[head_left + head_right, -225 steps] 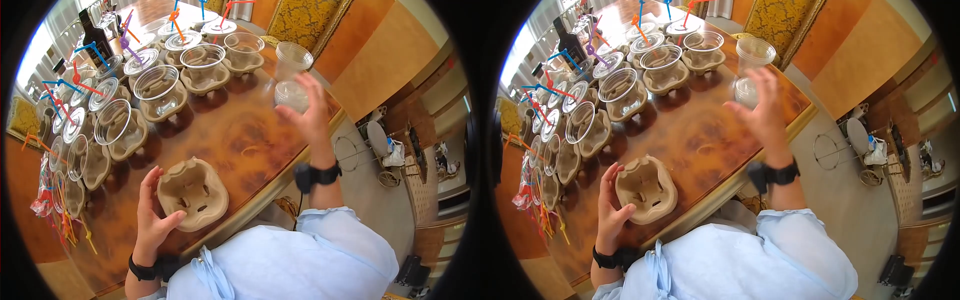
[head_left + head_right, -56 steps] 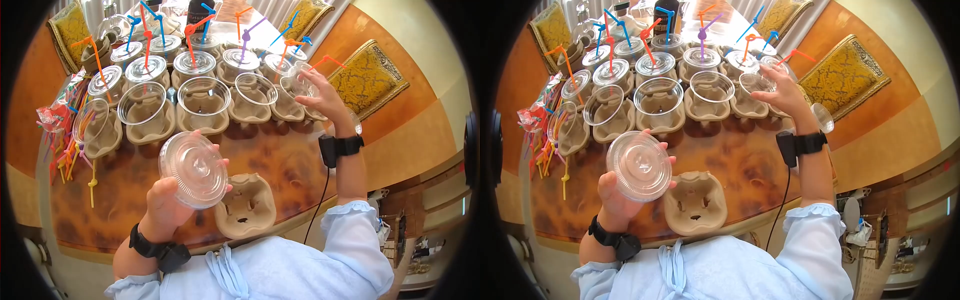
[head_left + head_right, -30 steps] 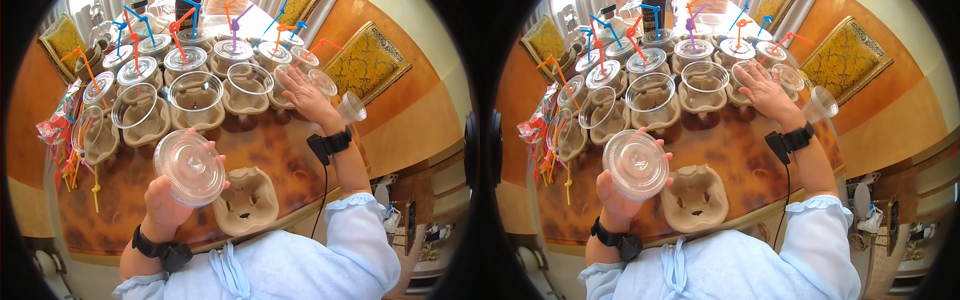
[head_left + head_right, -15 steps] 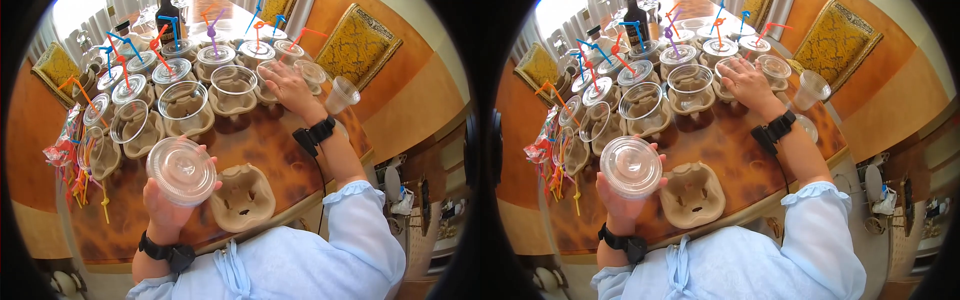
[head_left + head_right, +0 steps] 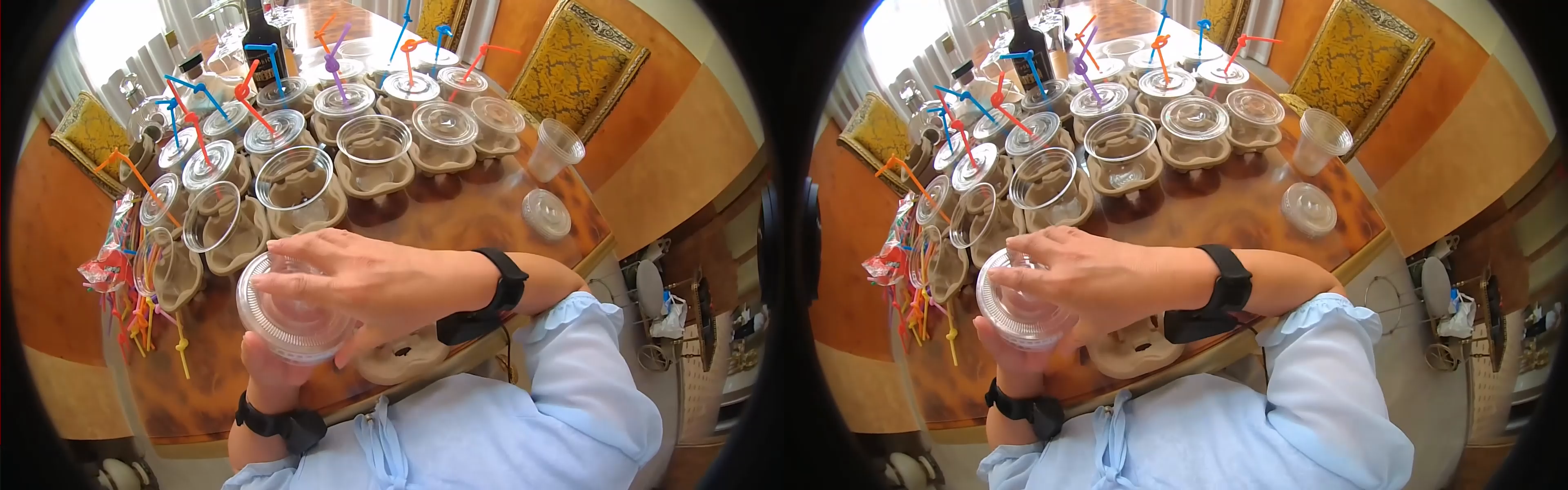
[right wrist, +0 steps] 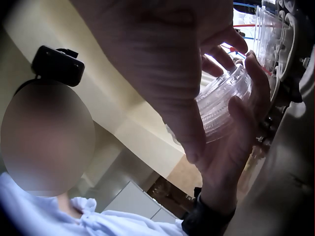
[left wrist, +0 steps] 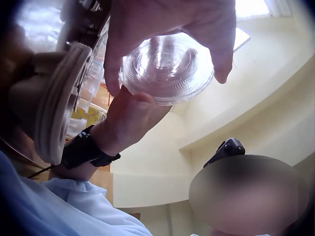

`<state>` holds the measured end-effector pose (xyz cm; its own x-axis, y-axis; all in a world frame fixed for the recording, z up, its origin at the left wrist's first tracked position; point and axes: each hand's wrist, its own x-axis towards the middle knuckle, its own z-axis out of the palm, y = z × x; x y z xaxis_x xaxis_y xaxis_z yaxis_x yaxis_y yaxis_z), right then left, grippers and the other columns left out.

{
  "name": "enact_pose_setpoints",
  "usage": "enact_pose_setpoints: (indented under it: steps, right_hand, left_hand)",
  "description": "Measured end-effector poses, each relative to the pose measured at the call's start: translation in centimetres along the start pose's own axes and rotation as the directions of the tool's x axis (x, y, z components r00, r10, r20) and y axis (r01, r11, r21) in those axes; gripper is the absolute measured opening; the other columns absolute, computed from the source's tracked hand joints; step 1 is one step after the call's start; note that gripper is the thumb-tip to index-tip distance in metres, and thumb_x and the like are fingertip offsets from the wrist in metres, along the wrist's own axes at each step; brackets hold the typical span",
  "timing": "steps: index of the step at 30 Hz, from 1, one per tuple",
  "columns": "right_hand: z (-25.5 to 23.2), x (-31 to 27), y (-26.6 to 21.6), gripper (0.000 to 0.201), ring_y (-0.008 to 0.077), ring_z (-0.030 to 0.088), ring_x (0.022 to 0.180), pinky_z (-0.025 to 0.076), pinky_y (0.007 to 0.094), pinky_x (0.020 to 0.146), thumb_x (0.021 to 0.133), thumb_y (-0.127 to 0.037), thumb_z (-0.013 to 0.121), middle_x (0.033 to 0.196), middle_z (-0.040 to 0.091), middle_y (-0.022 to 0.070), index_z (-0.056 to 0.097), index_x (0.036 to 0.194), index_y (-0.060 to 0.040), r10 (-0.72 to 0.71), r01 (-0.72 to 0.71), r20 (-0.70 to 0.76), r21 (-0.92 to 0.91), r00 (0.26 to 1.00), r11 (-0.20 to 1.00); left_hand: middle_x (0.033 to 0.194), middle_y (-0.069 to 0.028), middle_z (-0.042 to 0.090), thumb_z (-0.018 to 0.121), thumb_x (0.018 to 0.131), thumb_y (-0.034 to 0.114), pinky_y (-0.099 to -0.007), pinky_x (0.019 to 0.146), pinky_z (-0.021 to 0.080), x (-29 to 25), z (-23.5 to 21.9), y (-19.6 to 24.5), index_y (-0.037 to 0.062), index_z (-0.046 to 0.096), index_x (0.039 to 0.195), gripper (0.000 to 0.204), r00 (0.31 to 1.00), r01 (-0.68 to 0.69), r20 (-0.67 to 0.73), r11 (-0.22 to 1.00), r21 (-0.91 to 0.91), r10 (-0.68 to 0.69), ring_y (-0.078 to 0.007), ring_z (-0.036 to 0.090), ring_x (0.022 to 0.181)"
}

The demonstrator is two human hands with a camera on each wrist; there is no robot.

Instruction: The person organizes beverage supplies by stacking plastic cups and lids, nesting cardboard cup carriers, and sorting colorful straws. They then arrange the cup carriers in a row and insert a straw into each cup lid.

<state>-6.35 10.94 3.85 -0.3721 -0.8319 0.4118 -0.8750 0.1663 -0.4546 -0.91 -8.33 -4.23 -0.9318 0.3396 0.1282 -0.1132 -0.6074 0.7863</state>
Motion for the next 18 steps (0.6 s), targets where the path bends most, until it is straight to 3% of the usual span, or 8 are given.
enact_pose_setpoints:
  steps: [3, 9, 12, 13, 15, 17, 18]
  right_hand:
    - [-0.8, 0.0, 0.3, 0.1, 0.0418, 0.034, 0.124, 0.033, 0.0469, 0.101, 0.056, -0.029, 0.085, 0.137, 0.031, 0.0237, 0.032, 0.14, -0.0165, 0.038, -0.039, 0.019, 0.113, 0.999, 0.993]
    - [-1.1, -0.3, 0.9, 0.096, 0.0388, 0.037, 0.122, 0.035, 0.0444, 0.1, 0.056, -0.04, 0.085, 0.134, 0.035, 0.0207, 0.04, 0.136, -0.0135, 0.083, -0.083, 0.005, 0.072, 0.997, 0.994]
    - [-1.9, -0.4, 1.6, 0.093, 0.0354, 0.042, 0.119, 0.039, 0.042, 0.097, 0.057, -0.047, 0.084, 0.132, 0.037, 0.0195, 0.045, 0.134, -0.0113, 0.078, -0.059, -0.082, 0.212, 0.994, 0.976]
    - [-1.8, -0.4, 1.9, 0.093, 0.0332, 0.045, 0.117, 0.041, 0.0401, 0.095, 0.058, -0.052, 0.081, 0.131, 0.038, 0.019, 0.046, 0.133, -0.0099, 0.056, -0.034, -0.105, 0.199, 0.993, 0.979]
    - [-1.9, -0.4, 1.9, 0.094, 0.0333, 0.044, 0.119, 0.041, 0.0408, 0.096, 0.058, -0.052, 0.081, 0.131, 0.038, 0.0193, 0.046, 0.134, -0.0095, 0.086, -0.066, -0.065, 0.261, 0.994, 0.963]
    - [-1.6, -0.3, 2.0, 0.094, 0.0331, 0.043, 0.121, 0.04, 0.0413, 0.097, 0.058, -0.052, 0.081, 0.132, 0.038, 0.0195, 0.046, 0.134, -0.0085, 0.091, -0.079, -0.039, 0.253, 0.995, 0.964]
    - [-1.2, -0.4, 2.2, 0.095, 0.0327, 0.042, 0.122, 0.039, 0.0414, 0.097, 0.058, -0.052, 0.081, 0.133, 0.037, 0.0195, 0.045, 0.134, -0.0076, 0.083, -0.073, -0.037, 0.212, 0.996, 0.975]
  left_hand:
    - [0.146, -0.0143, 0.027, 0.049, 0.073, 0.075, -0.0497, 0.108, 0.03, 0.0, -0.4, 0.0, 0.0087, 0.02, 0.145, 0.102, 1.0, 0.004, 0.002, 1.0, 0.014, -0.004, -0.0312, 0.032, 0.132]
    - [0.145, -0.0144, 0.029, 0.051, 0.074, 0.073, -0.0484, 0.107, 0.031, 0.3, -0.3, 0.3, 0.0082, 0.021, 0.144, 0.1, 0.992, 0.1, 0.076, 0.995, -0.023, -0.097, -0.0312, 0.034, 0.131]
    - [0.141, -0.0137, 0.037, 0.066, 0.076, 0.051, -0.0481, 0.103, 0.037, 0.3, 0.0, 1.3, 0.0033, 0.026, 0.142, 0.091, 0.982, 0.184, 0.089, 0.959, -0.217, -0.168, -0.0307, 0.04, 0.127]
    - [0.138, -0.0151, 0.04, 0.066, 0.077, 0.048, -0.0454, 0.103, 0.038, 0.5, -0.2, 1.0, 0.0005, 0.028, 0.14, 0.088, 0.979, 0.178, 0.155, 0.921, -0.347, -0.131, -0.0306, 0.044, 0.124]
    - [0.136, -0.0164, 0.042, 0.065, 0.077, 0.047, -0.0438, 0.103, 0.038, 0.4, -1.2, 0.2, -0.0003, 0.029, 0.139, 0.086, 0.994, 0.098, 0.05, 0.995, 0.029, -0.099, -0.0301, 0.045, 0.123]
    - [0.135, -0.0171, 0.043, 0.064, 0.077, 0.046, -0.0426, 0.102, 0.038, 0.0, -1.1, 0.3, -0.0009, 0.031, 0.138, 0.083, 0.995, 0.094, 0.035, 0.995, 0.017, -0.094, -0.0296, 0.047, 0.121]
    - [0.134, -0.0171, 0.044, 0.063, 0.077, 0.045, -0.0422, 0.102, 0.039, 0.6, 0.4, 0.9, -0.0011, 0.032, 0.137, 0.082, 0.991, 0.117, 0.078, 0.975, -0.186, -0.104, -0.0294, 0.048, 0.12]
